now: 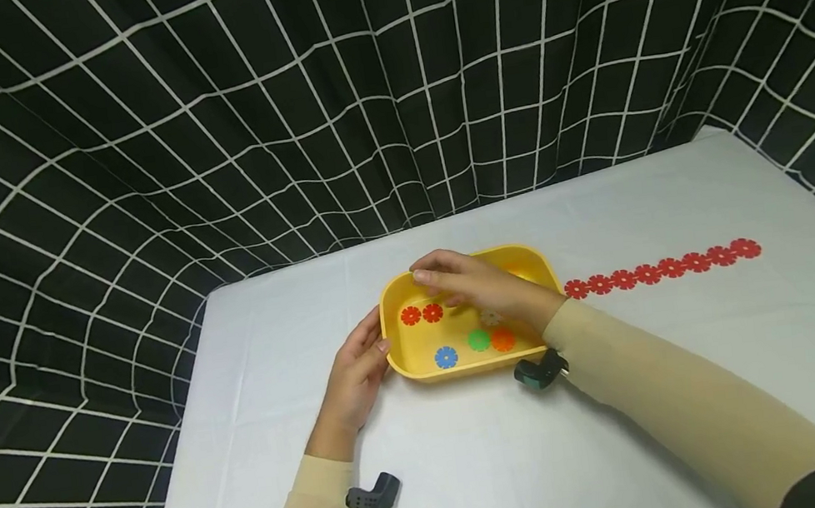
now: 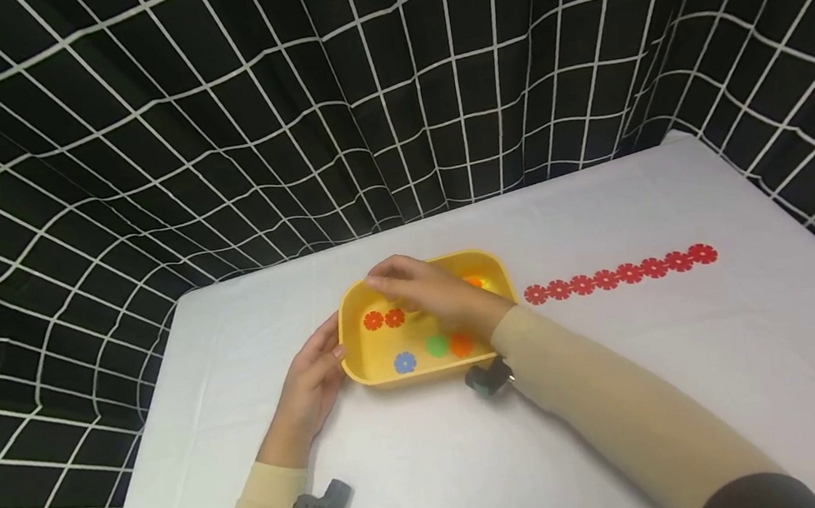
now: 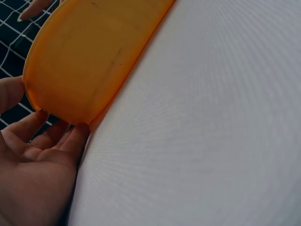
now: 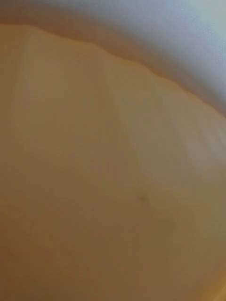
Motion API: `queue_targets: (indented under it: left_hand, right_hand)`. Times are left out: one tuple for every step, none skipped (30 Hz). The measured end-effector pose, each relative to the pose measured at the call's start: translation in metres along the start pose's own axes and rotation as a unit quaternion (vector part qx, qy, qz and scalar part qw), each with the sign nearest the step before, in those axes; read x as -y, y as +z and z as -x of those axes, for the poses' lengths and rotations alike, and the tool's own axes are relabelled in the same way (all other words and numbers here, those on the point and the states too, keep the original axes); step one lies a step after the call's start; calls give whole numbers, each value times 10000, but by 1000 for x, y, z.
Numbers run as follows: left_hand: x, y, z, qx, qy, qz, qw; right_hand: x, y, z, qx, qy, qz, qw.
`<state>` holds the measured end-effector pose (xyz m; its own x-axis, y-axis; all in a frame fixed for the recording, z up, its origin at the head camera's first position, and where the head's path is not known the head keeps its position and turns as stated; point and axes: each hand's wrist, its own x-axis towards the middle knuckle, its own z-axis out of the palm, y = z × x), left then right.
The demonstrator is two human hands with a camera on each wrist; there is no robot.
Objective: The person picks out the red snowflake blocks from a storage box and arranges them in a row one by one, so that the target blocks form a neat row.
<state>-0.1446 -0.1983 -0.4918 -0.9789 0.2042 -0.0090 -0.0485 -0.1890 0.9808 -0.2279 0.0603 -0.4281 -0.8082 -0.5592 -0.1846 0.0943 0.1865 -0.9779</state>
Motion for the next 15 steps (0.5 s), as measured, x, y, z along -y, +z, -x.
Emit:
queue_targets:
  left_hand:
    - [0, 0, 0, 6, 3, -9, 10000]
    - [-1, 0, 0, 15, 7, -7, 10000]
    - [-1, 0, 0, 14, 6, 5, 10000]
    - [-1, 0, 0, 25, 8, 5, 10000]
    - [-1, 0, 0, 25, 2, 0, 10000]
    - [0, -1, 0, 27, -3, 11, 10000]
    - [0, -1, 0, 26, -8, 10, 10000]
    - [0, -1, 0, 20, -16, 15, 10000]
    - [0, -1, 0, 12, -19, 13, 10000]
    - [0, -1, 0, 12, -21, 10, 10000]
    - [0, -1, 0, 10, -22, 5, 10000]
    - [0, -1, 0, 12, -22, -1, 10000]
    - [0, 0, 0, 12, -21, -12, 10000]
    - [1, 0, 0, 18, -20, -14, 10000]
    - [1, 0, 0, 23, -13, -9, 10000]
  right_hand:
    - [-2, 0, -1, 37, 25, 49, 10000]
    - [-4, 0, -2, 84, 10, 143, 9999]
    - [-5, 0, -3, 137, 3, 217, 9997]
    - [-6, 0, -4, 180, 1, 340, 9993]
    - [-8, -1, -5, 224, -43, 478, 9986]
    - [-9, 0, -6, 279, -77, 608, 9977]
    - [-10, 0, -6, 308, -52, 746, 9967]
    - [-11, 0, -6, 351, -34, 845, 9958]
    - [-12, 1, -6, 379, 16, 935, 9949]
    - [-13, 1, -7, 412, 24, 1073, 9934]
    - [-14, 2, -7, 445, 31, 1198, 9918]
    - [-16, 2, -7, 481, 35, 1334, 9899]
    - [-17, 2, -7, 503, 45, 1456, 9881]
    - [-18, 3, -8, 521, 18, 1582, 9860]
    - [-18, 3, -8, 513, -5, 1743, 9834]
